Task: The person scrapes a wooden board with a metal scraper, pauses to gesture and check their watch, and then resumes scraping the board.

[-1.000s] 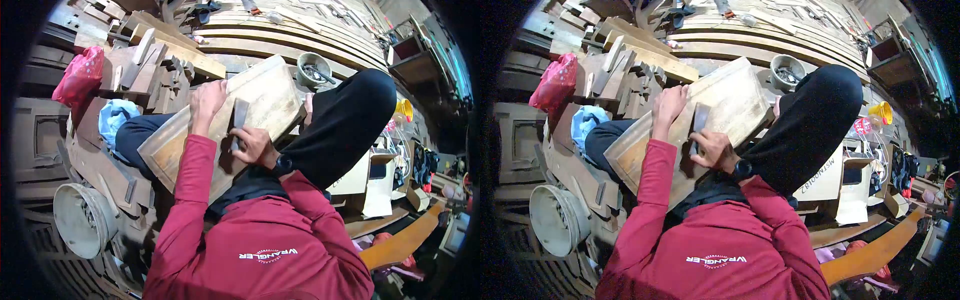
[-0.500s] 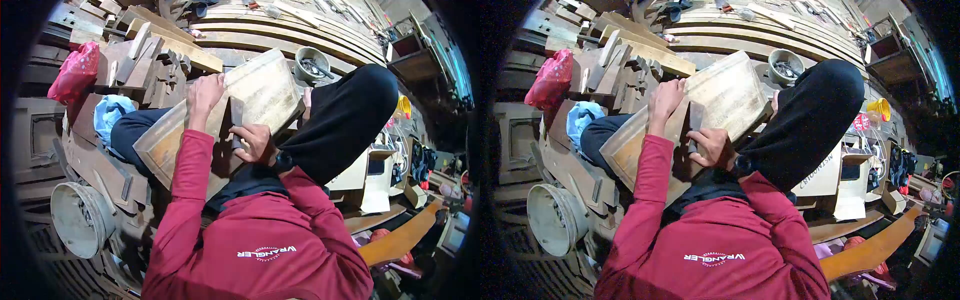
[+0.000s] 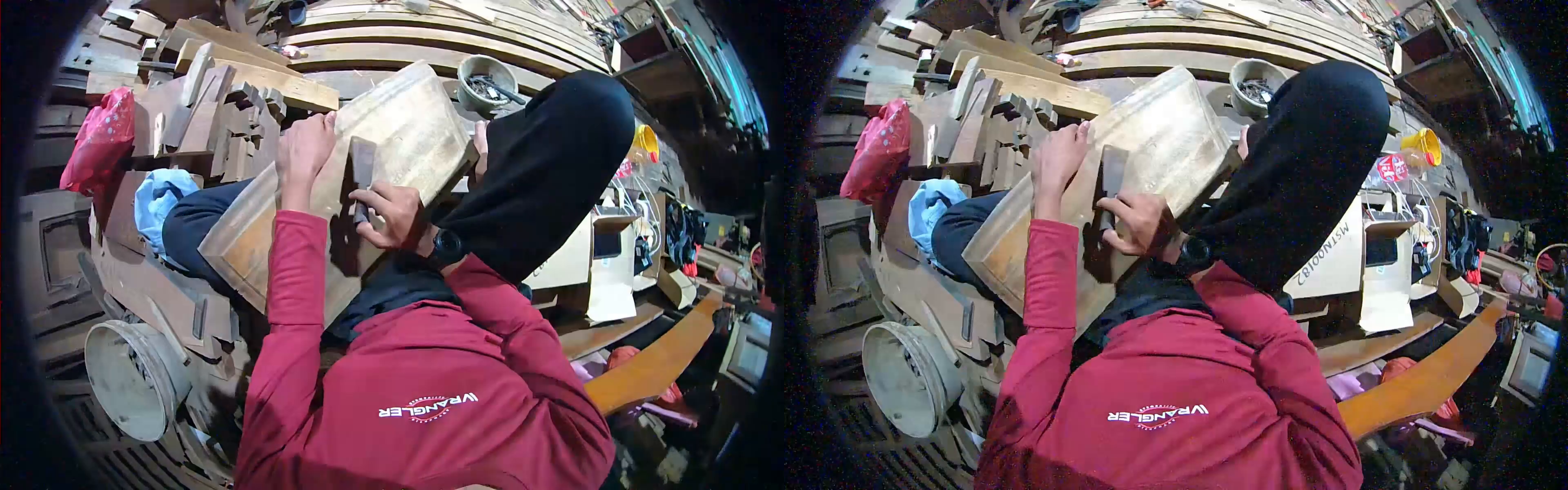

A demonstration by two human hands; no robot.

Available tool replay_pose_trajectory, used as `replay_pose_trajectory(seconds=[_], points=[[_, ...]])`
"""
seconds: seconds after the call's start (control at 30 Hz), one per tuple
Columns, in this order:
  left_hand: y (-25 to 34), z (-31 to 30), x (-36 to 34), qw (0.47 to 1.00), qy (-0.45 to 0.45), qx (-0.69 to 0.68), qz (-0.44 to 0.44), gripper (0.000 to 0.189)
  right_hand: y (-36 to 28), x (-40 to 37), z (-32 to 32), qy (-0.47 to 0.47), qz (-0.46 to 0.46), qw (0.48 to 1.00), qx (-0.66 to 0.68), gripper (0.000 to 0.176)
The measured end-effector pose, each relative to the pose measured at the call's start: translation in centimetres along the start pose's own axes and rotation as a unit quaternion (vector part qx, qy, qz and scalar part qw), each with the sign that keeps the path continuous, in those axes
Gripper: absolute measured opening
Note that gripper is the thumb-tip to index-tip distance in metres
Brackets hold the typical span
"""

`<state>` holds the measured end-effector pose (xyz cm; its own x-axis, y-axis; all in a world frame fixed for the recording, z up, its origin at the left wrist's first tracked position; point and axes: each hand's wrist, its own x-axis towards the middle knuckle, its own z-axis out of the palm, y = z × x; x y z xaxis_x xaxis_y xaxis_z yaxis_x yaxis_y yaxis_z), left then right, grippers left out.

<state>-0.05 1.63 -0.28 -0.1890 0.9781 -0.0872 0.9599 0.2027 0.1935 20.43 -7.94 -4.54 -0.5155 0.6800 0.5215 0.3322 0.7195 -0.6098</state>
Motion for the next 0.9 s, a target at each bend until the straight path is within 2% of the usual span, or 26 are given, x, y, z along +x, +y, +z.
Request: replay_pose_trajectory(seconds=[0.07, 0.13, 0.17, 0.27, 0.3, 0.43, 0.53, 0.67, 0.73, 0.83, 0.9], points=[[-0.4, 0.6, 0.4, 1.0, -0.008, 0.008, 0.007, 0.055, -0.3, 0.0, -0.3, 0.001, -0.028, 0.999, 0.037, 0.05], [0.4, -0.7, -0.3, 1.0, -0.019, -0.008, -0.001, 0.056, 0.6, -0.4, 1.6, -0.027, 0.041, 0.999, -0.016, 0.051], [0.4, -0.4, -0.1, 1.0, -0.02, 0.001, -0.003, 0.056, 1.4, -0.8, 2.2, -0.012, 0.042, 0.998, -0.037, 0.052], [0.2, -0.2, -0.1, 1.0, -0.012, 0.0, 0.006, 0.057, 0.3, -0.1, 0.3, 0.014, 0.023, 0.999, -0.019, 0.052], [-0.2, 0.0, 0.4, 0.999, -0.048, -0.005, -0.007, 0.058, 0.0, 0.0, -0.4, 0.027, 0.002, 1.0, 0.004, 0.054], [-0.3, 0.2, 0.6, 0.999, -0.048, 0.001, -0.014, 0.058, 1.2, -0.2, 2.0, -0.007, 0.078, 0.996, -0.049, 0.053], [0.2, -0.4, 0.2, 0.999, -0.047, -0.008, -0.021, 0.059, 0.4, -0.1, 0.7, 0.03, 0.031, 0.999, -0.028, 0.053], [-0.6, 0.6, 0.8, 0.999, -0.044, 0.006, -0.017, 0.059, 0.1, 0.1, 0.7, 0.003, 0.044, 0.999, -0.031, 0.052], [0.1, -0.1, 0.3, 1.0, -0.024, 0.006, -0.01, 0.054, 0.9, 0.1, 1.7, 0.005, 0.042, 0.998, -0.044, 0.052], [0.4, -0.7, 0.2, 0.998, -0.056, -0.007, -0.031, 0.057, -0.2, 0.0, 0.0, 0.037, 0.009, 0.999, -0.006, 0.053], [-0.2, 0.2, 0.6, 0.999, -0.043, -0.003, -0.026, 0.056, -0.2, 0.3, -0.1, 0.024, 0.011, 1.0, -0.001, 0.051]])
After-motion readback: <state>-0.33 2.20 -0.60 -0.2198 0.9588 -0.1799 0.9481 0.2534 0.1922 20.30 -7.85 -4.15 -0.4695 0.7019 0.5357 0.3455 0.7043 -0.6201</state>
